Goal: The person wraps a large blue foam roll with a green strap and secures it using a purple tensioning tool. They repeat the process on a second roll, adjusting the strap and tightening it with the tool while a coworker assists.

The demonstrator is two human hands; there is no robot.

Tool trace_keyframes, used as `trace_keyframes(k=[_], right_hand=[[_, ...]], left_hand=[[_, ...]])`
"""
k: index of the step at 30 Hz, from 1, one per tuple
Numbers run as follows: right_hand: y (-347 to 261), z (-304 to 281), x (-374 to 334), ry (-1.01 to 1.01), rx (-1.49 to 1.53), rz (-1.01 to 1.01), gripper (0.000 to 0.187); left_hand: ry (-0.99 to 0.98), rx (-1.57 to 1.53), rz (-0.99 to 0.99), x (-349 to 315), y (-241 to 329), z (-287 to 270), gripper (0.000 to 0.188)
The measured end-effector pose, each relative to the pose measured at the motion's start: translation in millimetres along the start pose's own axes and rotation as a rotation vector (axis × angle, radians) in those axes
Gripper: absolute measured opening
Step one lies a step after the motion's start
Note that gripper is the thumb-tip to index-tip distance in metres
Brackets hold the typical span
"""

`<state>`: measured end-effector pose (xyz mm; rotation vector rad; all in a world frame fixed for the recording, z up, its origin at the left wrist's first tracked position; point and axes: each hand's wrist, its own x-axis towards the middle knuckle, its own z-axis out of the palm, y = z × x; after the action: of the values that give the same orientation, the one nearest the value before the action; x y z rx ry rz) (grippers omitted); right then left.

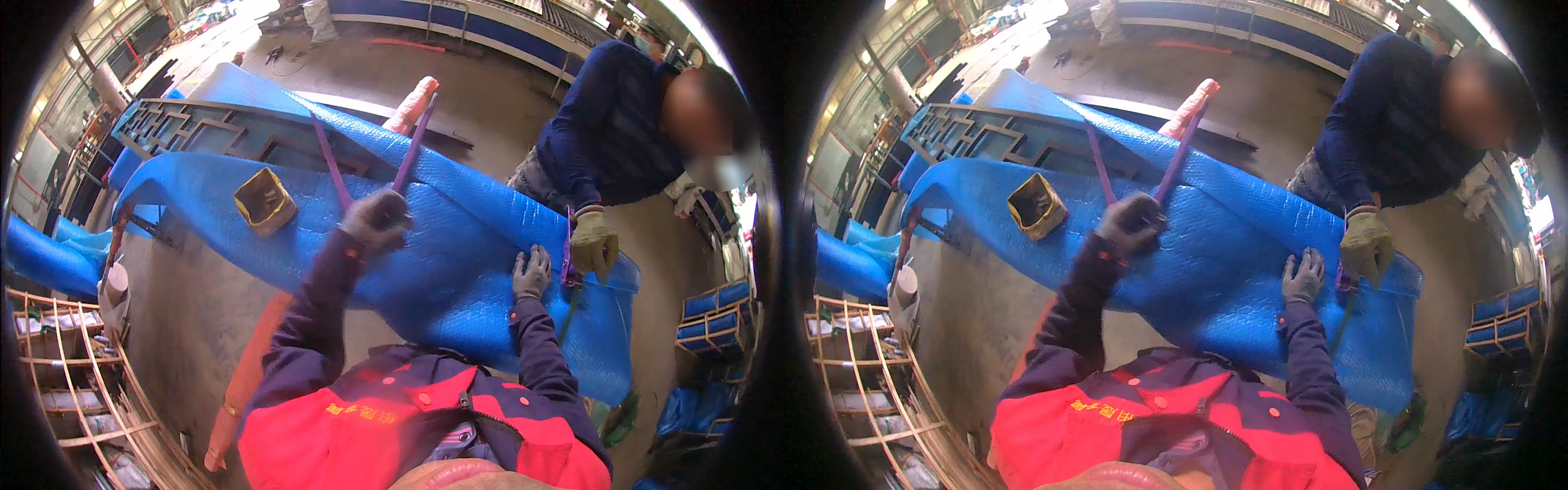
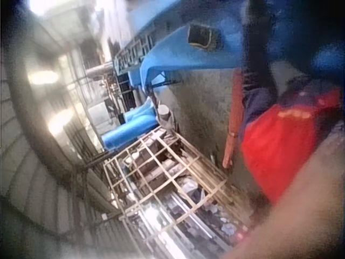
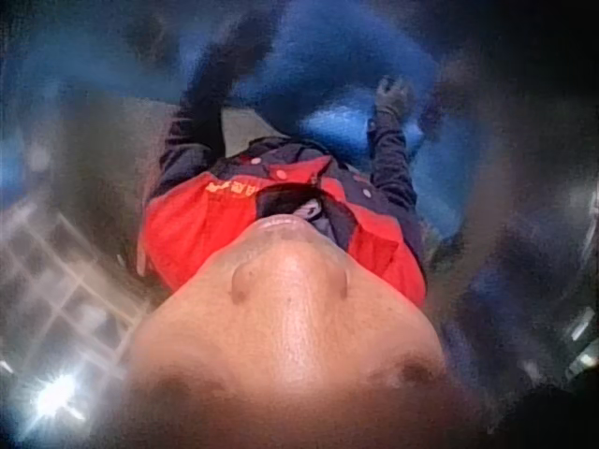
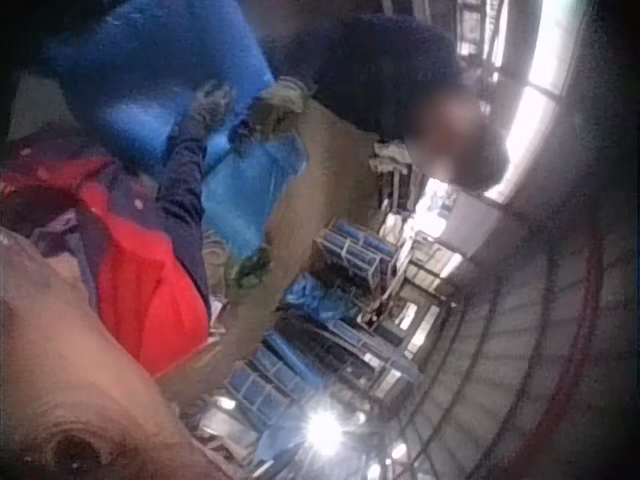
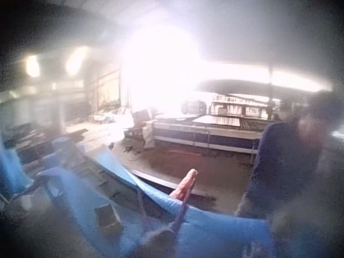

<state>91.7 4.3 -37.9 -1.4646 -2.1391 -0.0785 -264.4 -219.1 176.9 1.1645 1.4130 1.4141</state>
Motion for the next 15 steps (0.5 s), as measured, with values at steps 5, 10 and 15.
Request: trace_keyframes(k=[5, 10, 15], right_hand=[[-4, -3, 1, 0.025, 0.007, -0.007, 0.05], [-5, -1, 0, 0.001, 0.035, 0.018, 0.052], [-9, -5, 2, -0.028, 0.0, 0.036, 0.054]], left_hand=[[-0.235, -0.166, -0.021, 29, -51, 97, 0.028], [-0.402, -0.269, -0.022, 49, -89, 152, 0.031], [-0.222, -0.248, 0.173, 76, -105, 197, 0.024]])
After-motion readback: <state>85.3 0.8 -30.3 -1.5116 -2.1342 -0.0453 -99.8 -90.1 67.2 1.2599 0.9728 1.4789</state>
